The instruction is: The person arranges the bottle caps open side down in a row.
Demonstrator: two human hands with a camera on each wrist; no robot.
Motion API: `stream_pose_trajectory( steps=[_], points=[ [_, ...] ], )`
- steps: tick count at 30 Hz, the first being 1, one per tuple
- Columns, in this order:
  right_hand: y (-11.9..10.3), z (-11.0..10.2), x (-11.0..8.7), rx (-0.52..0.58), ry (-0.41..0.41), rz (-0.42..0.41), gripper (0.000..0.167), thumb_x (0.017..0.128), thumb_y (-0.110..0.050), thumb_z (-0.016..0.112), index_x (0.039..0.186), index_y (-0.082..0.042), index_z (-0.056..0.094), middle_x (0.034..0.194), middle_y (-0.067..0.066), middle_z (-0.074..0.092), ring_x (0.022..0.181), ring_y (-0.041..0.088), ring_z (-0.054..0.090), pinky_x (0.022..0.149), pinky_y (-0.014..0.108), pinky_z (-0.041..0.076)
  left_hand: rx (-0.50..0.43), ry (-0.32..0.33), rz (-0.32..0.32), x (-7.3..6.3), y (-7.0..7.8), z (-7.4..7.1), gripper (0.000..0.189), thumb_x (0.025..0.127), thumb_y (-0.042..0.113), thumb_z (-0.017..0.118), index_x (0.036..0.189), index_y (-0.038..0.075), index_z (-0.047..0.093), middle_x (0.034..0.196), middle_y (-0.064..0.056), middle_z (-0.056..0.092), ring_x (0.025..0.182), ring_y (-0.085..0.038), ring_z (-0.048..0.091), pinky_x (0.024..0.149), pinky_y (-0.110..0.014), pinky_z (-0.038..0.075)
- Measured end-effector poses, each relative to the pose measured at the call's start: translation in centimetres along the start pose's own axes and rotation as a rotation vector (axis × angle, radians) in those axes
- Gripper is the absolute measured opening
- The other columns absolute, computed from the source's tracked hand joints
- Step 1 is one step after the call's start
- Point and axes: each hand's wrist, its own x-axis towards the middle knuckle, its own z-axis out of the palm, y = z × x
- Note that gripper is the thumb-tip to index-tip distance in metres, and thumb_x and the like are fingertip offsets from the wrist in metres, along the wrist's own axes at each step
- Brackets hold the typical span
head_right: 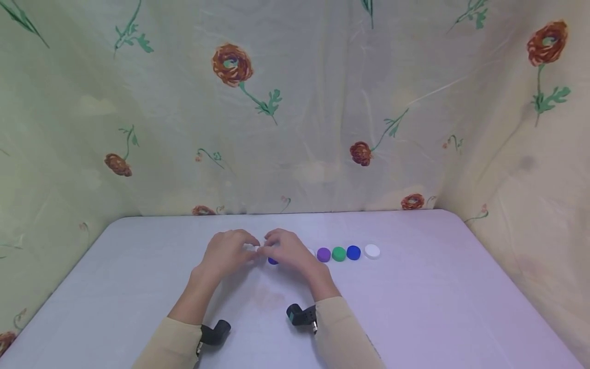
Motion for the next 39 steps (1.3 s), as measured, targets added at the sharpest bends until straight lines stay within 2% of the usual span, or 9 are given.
stream_pose_trajectory(
  steps=[6,10,15,24,31,36,39],
  points=[
    [0.23,0.01,-0.05,0.014,0.010,0.001,0.036,0.096,-0.040,0.061,0.111,-0.010,0.076,0.134,0.008,0.063,0.134,0.031,0.052,0.111,0.053,0.041,0.000,0.008,-0.009,0.08,0.02,0.04,0.023,0.086,0.037,0.077,0.100,0.019,0.081,0.107,0.001,0.077,0.104,-0.023,0.070,0.094,-0.050,0.048],
    [0.19,0.07,-0.14,0.028,0.031,0.010,0.037,0.095,-0.041,0.062,0.110,-0.011,0.077,0.133,0.008,0.065,0.134,0.031,0.052,0.112,0.053,0.040,0.006,-0.002,-0.015,0.11,-0.05,0.13,0.024,0.087,0.037,0.075,0.102,0.019,0.080,0.108,0.001,0.077,0.104,-0.024,0.070,0.097,-0.052,0.048],
    [0.04,0.09,-0.22,0.023,0.055,-0.021,0.033,0.095,-0.039,0.064,0.109,-0.012,0.077,0.132,0.008,0.065,0.134,0.031,0.053,0.113,0.054,0.039,0.003,-0.002,-0.014,0.16,-0.22,0.23,0.024,0.087,0.037,0.075,0.103,0.019,0.080,0.107,0.001,0.077,0.103,-0.024,0.070,0.097,-0.053,0.047],
    [0.16,0.31,0.04,-0.025,0.101,-0.086,0.019,0.089,-0.022,0.073,0.101,-0.009,0.078,0.129,0.006,0.067,0.131,0.029,0.055,0.113,0.049,0.041,-0.018,-0.028,-0.039,0.15,-0.67,0.22,0.025,0.089,0.039,0.072,0.103,0.020,0.080,0.108,0.000,0.077,0.103,-0.024,0.070,0.094,-0.051,0.049],
    [0.06,0.37,0.07,-0.045,0.113,-0.084,0.016,0.089,-0.022,0.074,0.098,-0.009,0.078,0.129,0.005,0.066,0.131,0.028,0.055,0.114,0.049,0.039,-0.038,-0.048,-0.032,0.17,-0.69,0.22,0.028,0.091,0.040,0.070,0.105,0.017,0.079,0.109,-0.001,0.077,0.103,-0.023,0.070,0.088,-0.046,0.052],
    [-0.19,0.25,-0.02,-0.062,0.131,-0.095,0.014,0.090,-0.018,0.072,0.094,-0.006,0.078,0.127,0.007,0.067,0.128,0.029,0.057,0.112,0.049,0.042,-0.036,-0.035,-0.010,0.14,-0.55,0.27,0.019,0.088,0.033,0.075,0.099,0.018,0.079,0.105,0.000,0.077,0.096,-0.022,0.070,0.082,-0.044,0.052],
    [-0.35,0.14,-0.02,-0.070,0.138,-0.091,0.014,0.090,-0.018,0.071,0.093,-0.005,0.077,0.126,0.009,0.068,0.128,0.030,0.058,0.111,0.048,0.043,-0.039,-0.034,-0.004,0.17,-0.41,0.25,0.017,0.084,0.028,0.079,0.098,0.018,0.079,0.104,0.000,0.077,0.097,-0.022,0.070,0.083,-0.045,0.052]
  ],
)
